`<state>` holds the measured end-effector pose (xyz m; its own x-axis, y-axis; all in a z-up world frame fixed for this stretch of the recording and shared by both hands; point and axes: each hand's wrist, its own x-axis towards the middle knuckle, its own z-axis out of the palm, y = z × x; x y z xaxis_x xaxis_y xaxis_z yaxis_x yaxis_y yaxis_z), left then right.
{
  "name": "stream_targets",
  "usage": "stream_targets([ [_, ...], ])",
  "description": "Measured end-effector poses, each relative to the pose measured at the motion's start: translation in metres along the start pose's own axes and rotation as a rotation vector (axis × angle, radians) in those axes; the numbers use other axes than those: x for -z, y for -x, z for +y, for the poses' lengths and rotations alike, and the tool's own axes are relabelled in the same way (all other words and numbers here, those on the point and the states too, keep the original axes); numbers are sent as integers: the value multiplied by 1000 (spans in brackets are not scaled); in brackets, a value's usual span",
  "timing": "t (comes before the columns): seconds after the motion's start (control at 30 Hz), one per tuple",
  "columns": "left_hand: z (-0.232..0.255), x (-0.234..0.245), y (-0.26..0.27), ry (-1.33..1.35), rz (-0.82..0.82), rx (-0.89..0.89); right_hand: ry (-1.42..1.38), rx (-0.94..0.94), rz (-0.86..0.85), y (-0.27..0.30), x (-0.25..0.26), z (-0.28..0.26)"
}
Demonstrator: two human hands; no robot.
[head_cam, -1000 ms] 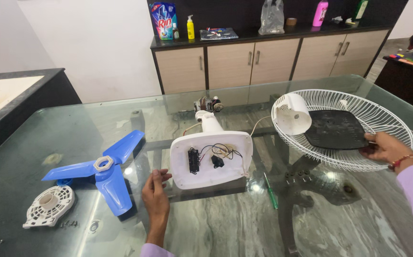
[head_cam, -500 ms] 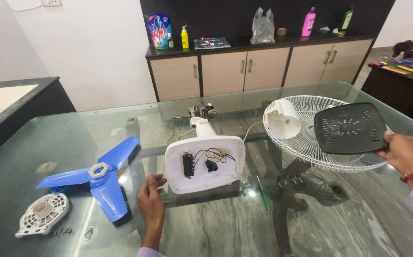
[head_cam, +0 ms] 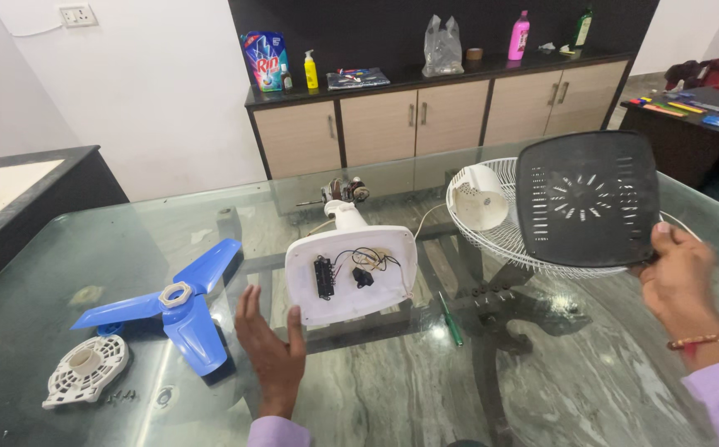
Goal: The person reassembles a disassembled electric fan on a glass table. They attach the motor to the base, then fit the rear grill and secure it with a screwdriver. The fan blades and front grill remain on the table.
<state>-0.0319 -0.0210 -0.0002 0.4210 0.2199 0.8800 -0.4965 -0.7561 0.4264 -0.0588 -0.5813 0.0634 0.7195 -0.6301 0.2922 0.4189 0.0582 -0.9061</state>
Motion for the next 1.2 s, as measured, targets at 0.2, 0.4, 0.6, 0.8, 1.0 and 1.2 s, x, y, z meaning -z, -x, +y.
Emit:
stream_targets([
  [0.2,33,-9,13,37,-81,-268,-288,-100,-96,61,-53,30],
  [0.4,50,-11,23,138,-208,-452,-405,-122,-192,98,-100,79],
  [0.6,52,-15,26,184,-259,-411,-425,-183,-231,116,-139,92],
  [0.8,49,-15,24,290,-267,-291,-425,-204,-279,134,-150,101],
  [1.0,51,-17,20,430,-303,-17,-384,-240,-293,138,-143,96],
  [1.2,53,-20,20,613,-372,213,-360,-216,-339,145,-140,91],
])
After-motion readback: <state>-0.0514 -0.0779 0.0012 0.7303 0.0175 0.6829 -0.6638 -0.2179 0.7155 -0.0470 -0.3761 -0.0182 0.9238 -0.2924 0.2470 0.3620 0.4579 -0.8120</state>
